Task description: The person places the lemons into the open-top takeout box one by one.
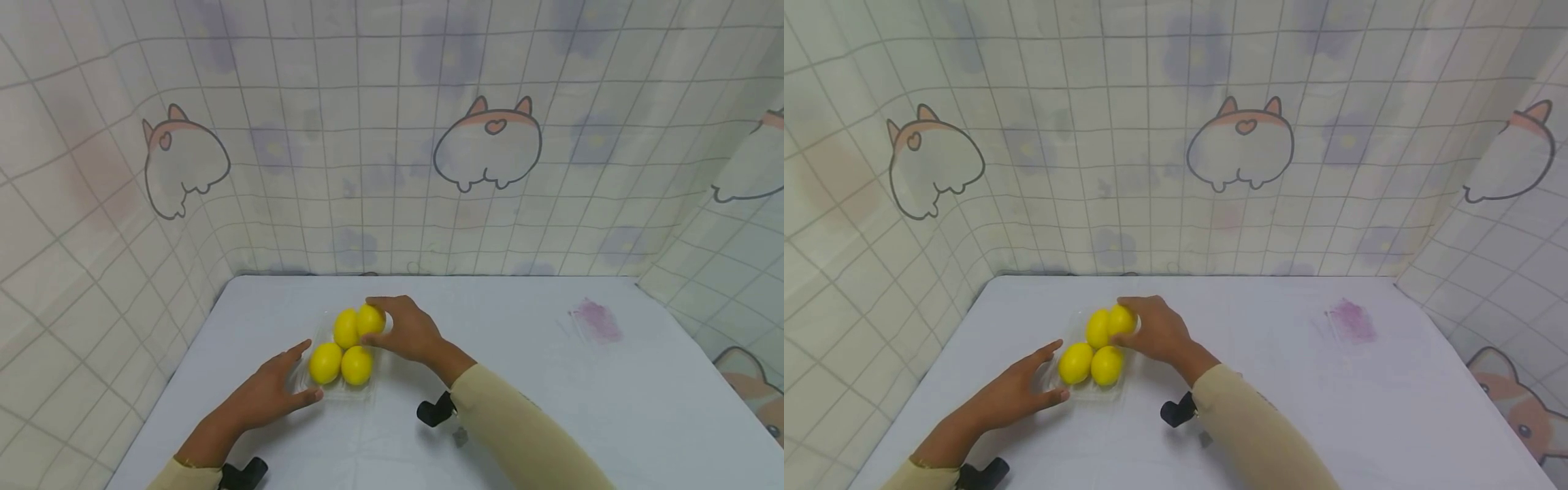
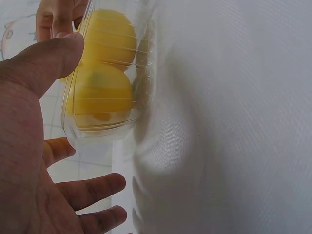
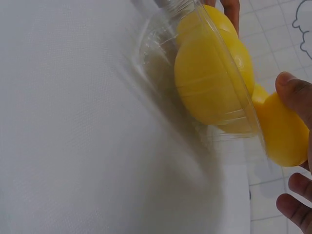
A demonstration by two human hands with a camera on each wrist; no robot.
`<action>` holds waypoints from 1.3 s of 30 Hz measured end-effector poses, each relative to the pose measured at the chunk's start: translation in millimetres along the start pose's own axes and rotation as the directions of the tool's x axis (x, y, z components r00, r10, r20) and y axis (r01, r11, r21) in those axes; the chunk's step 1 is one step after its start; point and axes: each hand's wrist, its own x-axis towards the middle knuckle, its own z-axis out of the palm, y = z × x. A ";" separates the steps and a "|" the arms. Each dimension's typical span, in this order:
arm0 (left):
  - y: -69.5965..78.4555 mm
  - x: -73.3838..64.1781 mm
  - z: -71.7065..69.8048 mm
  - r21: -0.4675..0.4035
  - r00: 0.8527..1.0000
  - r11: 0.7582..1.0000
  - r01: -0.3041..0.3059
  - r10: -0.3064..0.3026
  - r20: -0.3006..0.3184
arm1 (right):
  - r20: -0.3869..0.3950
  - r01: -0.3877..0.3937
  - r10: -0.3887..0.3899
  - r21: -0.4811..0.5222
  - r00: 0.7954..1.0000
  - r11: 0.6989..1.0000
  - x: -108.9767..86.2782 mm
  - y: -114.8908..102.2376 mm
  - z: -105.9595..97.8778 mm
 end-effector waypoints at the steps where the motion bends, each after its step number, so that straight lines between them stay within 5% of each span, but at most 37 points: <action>1: 0.2 0.0 0.0 -0.002 1.000 1.000 0.002 -0.001 0.002 | 0.005 0.002 -0.002 -0.001 1.000 1.000 0.5 0.3 1.2; 10: 2.4 -0.2 -0.4 -0.003 1.000 1.000 0.011 -0.011 0.011 | 0.045 0.018 -0.015 -0.053 0.999 0.998 2.4 -0.7 8.9; 20: 2.3 1.0 -0.6 0.015 1.000 1.000 0.007 -0.007 0.004 | -0.007 0.081 -0.083 -0.130 0.997 0.988 4.6 -2.8 8.8; 39: 3.1 -0.4 -1.2 0.014 1.000 1.000 0.005 -0.005 -0.003 | 0.012 0.065 -0.064 -0.212 0.998 0.975 6.5 -5.4 20.9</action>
